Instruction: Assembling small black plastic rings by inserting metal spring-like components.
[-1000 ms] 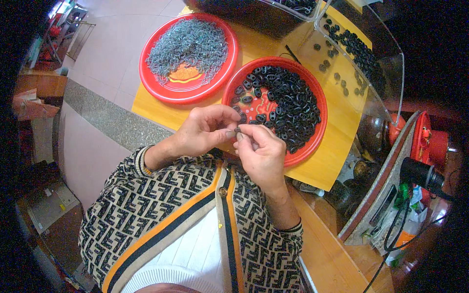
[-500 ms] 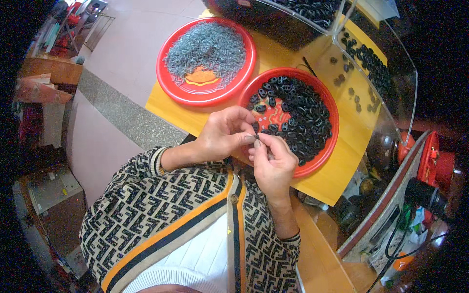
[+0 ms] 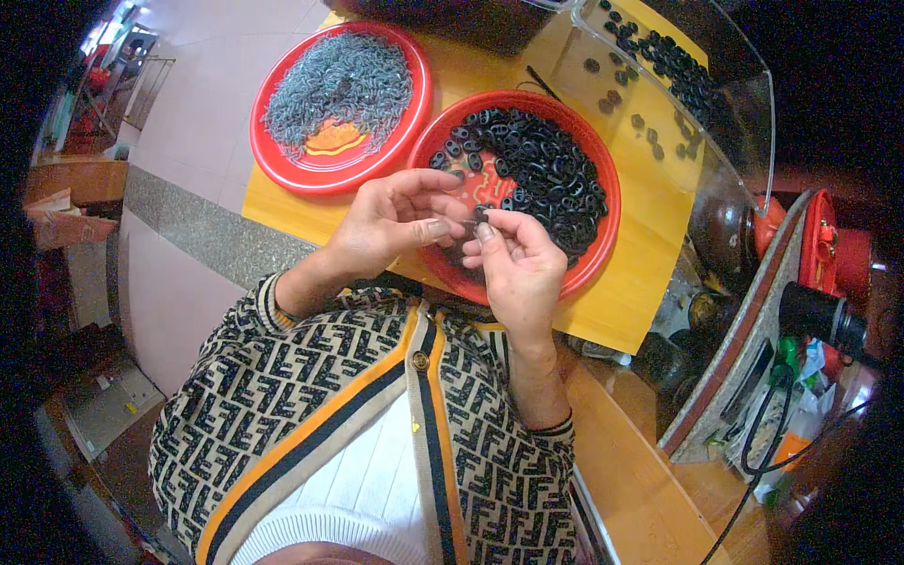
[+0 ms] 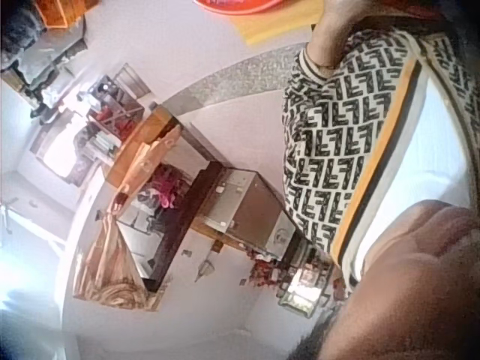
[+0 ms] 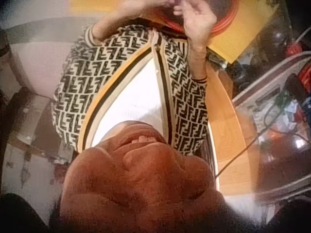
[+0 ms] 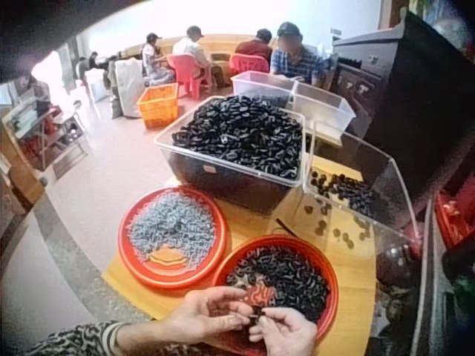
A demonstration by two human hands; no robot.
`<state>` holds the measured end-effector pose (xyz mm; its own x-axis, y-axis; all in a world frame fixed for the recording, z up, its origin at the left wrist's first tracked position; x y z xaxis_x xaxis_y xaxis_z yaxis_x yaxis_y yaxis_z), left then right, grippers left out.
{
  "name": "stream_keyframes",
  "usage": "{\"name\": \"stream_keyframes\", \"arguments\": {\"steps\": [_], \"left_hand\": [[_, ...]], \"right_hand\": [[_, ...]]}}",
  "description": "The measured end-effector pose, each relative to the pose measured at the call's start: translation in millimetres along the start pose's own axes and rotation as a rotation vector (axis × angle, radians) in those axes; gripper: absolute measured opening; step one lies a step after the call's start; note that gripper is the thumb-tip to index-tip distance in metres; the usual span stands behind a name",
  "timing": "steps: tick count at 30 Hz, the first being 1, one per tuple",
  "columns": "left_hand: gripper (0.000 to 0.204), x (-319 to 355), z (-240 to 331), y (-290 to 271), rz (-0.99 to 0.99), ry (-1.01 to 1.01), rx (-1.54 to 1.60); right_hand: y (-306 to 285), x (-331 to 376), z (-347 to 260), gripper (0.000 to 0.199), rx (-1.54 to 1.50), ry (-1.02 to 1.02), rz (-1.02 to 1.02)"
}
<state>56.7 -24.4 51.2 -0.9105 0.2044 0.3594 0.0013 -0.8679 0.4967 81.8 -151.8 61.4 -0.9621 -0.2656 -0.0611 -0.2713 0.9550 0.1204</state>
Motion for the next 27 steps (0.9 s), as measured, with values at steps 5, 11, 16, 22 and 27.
{"name": "stream_keyframes", "arguments": {"steps": [5, 11, 16, 22, 27], "left_hand": [[0.029, 9.0, 10.9, -13.6, 0.191, 0.158, -0.308], [0.018, 4.8, 56.8, -1.1, 0.466, 0.699, -1.34], [0.008, -27.2, 41.1, 16.3, 0.389, 0.649, -1.688], [0.016, -22.8, 38.5, 19.1, 0.311, 0.702, -1.529], [0.012, -7.1, 19.7, -4.8, 0.092, 0.147, -0.454]], "right_hand": [[-4.6, 0.6, -3.2, 0.013, 0.03, 0.003, 0.018], [-17.6, 6.2, 0.5, 0.011, 0.027, 0.011, 0.062], [-15.7, 11.4, -0.3, 0.011, 0.033, 0.041, 0.077], [-19.3, 13.1, -0.2, 0.012, 0.038, 0.067, 0.056], [-15.0, 9.2, 0.7, 0.01, -0.098, 0.093, 0.011]]}}
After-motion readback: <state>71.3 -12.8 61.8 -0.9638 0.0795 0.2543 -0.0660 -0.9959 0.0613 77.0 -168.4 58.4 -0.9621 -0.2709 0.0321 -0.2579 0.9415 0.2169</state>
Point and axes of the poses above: each hand's wrist, its own x-axis away from the middle knuckle, its own y-axis out of the palm, z = x × y, the point moved 8 cm from there along -x, towards the middle knuckle, and after that the axes turned 13 degrees about -y, right-handed, at the moved point
